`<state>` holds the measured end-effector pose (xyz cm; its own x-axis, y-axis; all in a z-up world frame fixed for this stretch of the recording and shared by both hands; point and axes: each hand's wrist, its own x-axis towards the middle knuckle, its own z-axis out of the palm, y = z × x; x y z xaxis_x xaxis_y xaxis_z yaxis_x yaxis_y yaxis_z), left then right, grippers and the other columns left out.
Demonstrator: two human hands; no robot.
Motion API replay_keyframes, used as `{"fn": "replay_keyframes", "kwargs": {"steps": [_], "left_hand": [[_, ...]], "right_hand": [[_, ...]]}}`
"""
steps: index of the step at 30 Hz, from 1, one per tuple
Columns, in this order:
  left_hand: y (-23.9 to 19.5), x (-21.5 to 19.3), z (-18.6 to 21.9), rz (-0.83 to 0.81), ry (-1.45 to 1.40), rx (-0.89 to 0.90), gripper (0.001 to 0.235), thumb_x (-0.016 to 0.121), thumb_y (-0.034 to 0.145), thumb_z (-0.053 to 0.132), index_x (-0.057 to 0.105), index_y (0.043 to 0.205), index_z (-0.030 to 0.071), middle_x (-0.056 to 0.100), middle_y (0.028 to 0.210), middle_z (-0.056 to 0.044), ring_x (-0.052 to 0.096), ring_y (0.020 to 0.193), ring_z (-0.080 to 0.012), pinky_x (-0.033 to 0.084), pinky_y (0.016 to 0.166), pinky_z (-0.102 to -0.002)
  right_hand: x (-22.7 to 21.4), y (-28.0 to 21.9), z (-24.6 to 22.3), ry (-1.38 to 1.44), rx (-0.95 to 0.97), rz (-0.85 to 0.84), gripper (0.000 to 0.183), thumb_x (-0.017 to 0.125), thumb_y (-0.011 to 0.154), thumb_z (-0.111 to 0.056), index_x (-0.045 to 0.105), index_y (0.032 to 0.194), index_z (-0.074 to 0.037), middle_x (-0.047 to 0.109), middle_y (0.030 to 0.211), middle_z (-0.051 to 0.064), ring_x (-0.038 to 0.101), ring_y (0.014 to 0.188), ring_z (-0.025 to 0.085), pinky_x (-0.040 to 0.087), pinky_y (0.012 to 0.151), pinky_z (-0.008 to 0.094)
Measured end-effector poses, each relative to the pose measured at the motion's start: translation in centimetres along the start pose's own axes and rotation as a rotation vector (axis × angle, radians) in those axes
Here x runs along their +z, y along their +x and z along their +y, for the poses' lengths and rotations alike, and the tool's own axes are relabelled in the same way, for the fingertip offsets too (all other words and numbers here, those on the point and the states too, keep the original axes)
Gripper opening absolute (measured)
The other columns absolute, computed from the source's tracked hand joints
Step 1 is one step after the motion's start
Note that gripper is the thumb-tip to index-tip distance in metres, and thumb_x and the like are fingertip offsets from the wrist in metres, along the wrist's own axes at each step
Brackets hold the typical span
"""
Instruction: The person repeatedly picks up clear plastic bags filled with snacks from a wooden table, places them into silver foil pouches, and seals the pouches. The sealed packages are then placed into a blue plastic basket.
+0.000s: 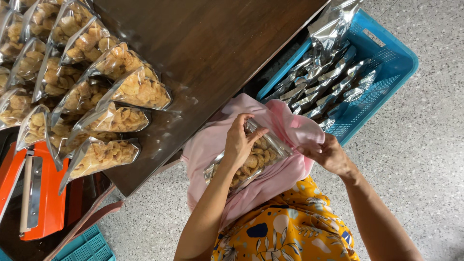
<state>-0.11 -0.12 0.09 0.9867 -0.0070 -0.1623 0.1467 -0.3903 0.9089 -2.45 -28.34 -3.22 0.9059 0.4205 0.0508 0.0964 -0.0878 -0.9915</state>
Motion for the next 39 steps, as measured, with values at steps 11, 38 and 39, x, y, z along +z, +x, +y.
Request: {"fn": "replay_keyframes", "kwargs": {"steps": [11, 38, 39], "left_hand": [[0.3, -0.4, 2.7, -0.108, 0.072, -0.188, 0.059, 0.075, 0.083, 0.025, 0.053, 0.134, 0.004, 0.059, 0.132, -0.016, 0.075, 0.095, -0.0278, 0.061, 0.086, -0.04], [-0.4, -1.6, 1.7, -0.052, -0.026, -0.11, 0.022, 0.06, 0.102, 0.019, 0.072, 0.118, 0.01, 0.077, 0.084, -0.008, 0.069, 0.066, -0.0144, 0.053, 0.06, -0.032], [-0.3, -1.6, 1.8, -0.063, 0.015, -0.155, 0.022, 0.062, 0.101, 0.02, 0.073, 0.117, 0.01, 0.075, 0.078, -0.01, 0.066, 0.061, -0.0151, 0.05, 0.056, -0.033]], "right_hand": [[2.4, 2.4, -2.9, -0.323, -0.292, -0.053, 0.021, 0.075, 0.092, -0.007, 0.069, 0.11, 0.003, 0.073, 0.111, 0.023, 0.077, 0.089, 0.025, 0.065, 0.069, 0.031], [7.3, 8.7, -3.5, -0.361, 0.035, 0.01, 0.034, 0.073, 0.093, -0.019, 0.067, 0.115, 0.006, 0.078, 0.093, 0.016, 0.077, 0.07, 0.02, 0.065, 0.058, 0.031], [7.1, 9.0, -3.3, -0.376, 0.119, 0.014, 0.032, 0.073, 0.093, -0.02, 0.068, 0.114, 0.004, 0.078, 0.09, 0.016, 0.077, 0.068, 0.019, 0.065, 0.056, 0.031]]}}
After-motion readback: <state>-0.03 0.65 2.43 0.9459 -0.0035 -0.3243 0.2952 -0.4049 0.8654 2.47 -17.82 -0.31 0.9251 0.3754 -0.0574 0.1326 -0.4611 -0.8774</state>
